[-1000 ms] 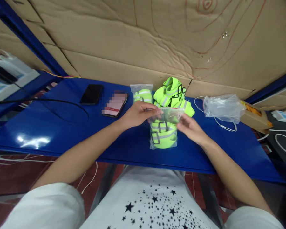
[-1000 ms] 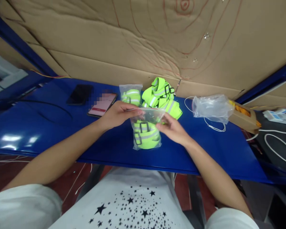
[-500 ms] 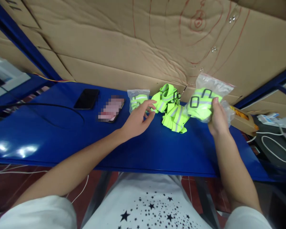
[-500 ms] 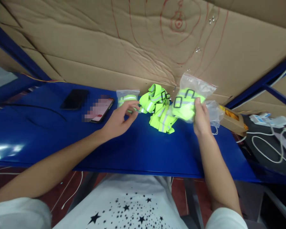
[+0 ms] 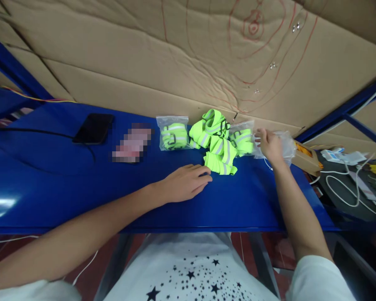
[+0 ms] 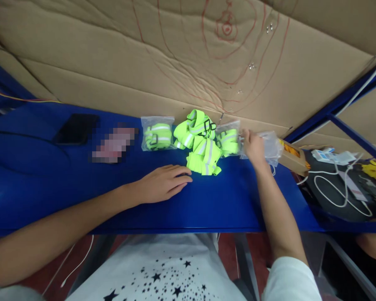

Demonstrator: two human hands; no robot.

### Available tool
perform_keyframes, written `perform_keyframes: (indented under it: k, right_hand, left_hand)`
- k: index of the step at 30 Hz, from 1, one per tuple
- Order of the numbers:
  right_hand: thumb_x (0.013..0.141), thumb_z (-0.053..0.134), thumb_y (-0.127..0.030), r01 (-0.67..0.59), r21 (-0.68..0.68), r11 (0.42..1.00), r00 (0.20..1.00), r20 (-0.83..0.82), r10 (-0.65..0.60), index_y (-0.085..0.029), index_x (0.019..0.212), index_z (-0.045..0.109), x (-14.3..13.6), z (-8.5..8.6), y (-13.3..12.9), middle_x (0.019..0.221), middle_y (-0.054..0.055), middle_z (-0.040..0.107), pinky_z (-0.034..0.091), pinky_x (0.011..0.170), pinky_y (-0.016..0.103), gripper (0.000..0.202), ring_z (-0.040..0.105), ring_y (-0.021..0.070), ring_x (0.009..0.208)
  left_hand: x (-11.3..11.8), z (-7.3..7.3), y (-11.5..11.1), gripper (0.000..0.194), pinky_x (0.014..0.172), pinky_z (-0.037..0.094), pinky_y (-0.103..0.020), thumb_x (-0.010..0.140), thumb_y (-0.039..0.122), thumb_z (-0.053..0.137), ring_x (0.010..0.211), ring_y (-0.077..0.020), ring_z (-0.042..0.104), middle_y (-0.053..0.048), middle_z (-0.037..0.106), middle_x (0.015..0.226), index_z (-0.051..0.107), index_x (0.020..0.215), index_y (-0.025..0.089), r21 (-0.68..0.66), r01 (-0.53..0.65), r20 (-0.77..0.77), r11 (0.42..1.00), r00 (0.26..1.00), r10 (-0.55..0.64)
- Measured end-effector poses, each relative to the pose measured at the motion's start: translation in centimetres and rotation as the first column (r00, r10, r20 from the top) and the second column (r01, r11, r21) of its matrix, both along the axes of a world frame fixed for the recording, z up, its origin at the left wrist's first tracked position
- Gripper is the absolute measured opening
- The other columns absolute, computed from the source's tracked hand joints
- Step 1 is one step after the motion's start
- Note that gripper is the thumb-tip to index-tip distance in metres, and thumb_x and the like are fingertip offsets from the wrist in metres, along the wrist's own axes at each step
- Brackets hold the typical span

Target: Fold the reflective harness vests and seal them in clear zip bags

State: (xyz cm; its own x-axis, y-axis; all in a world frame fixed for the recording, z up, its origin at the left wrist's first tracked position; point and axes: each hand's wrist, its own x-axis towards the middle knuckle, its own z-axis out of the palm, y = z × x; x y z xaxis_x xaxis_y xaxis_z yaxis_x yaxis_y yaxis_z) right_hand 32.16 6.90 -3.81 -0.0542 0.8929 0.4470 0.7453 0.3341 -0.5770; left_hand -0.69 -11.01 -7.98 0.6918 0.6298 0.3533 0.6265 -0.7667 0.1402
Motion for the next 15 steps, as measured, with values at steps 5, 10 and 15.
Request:
perform_keyframes:
  k: [5,10,15]
  right_hand:
    - [0.105,0.048,-0.049,-0.135,0.143,0.98,0.976,0.191,0.106,-0.019,0.121,0.072,-2.6,1.2,-5.6,0.113,0.013,0.078,0.058,0.089,0.041,0.042,0.074,0.0258,0.093]
    - [0.1,0.057,-0.06,-0.479,-0.035,0.877,0.777,0.447,0.443,-0.021,0.158,0.047,-6.6,-0.7,-9.7,0.16,0.017,0.05,0.043,0.121,0.056,0.071,0.047,0.0369,0.15]
    - [0.097,0.057,-0.067,-0.498,-0.096,0.862,0.755,0.442,0.485,-0.021,0.167,0.027,-6.7,-2.6,-9.7,0.17,0.021,0.03,0.039,0.124,0.059,0.09,0.03,0.0378,0.16]
  left_hand:
    - [0.2,-0.2,0.0,0.027,0.092,0.056,-0.038,0.107,0.023,0.048,0.107,-0.0221,0.071,-0.009,0.07,0.126,0.068,0.125,0.02,0.042,-0.028,0.006,0.999,1.0,0.028]
    - [0.1,-0.1,0.4,0.024,0.09,0.056,-0.037,0.106,0.022,0.048,0.103,-0.0221,0.071,-0.008,0.072,0.117,0.068,0.118,0.019,0.039,-0.133,0.057,0.99,0.99,0.131]
    - [-0.1,0.2,0.5,0.029,0.097,0.057,-0.042,0.105,0.024,0.049,0.114,-0.0265,0.068,-0.012,0.068,0.13,0.061,0.13,0.017,0.007,-0.233,0.133,0.973,0.964,0.23]
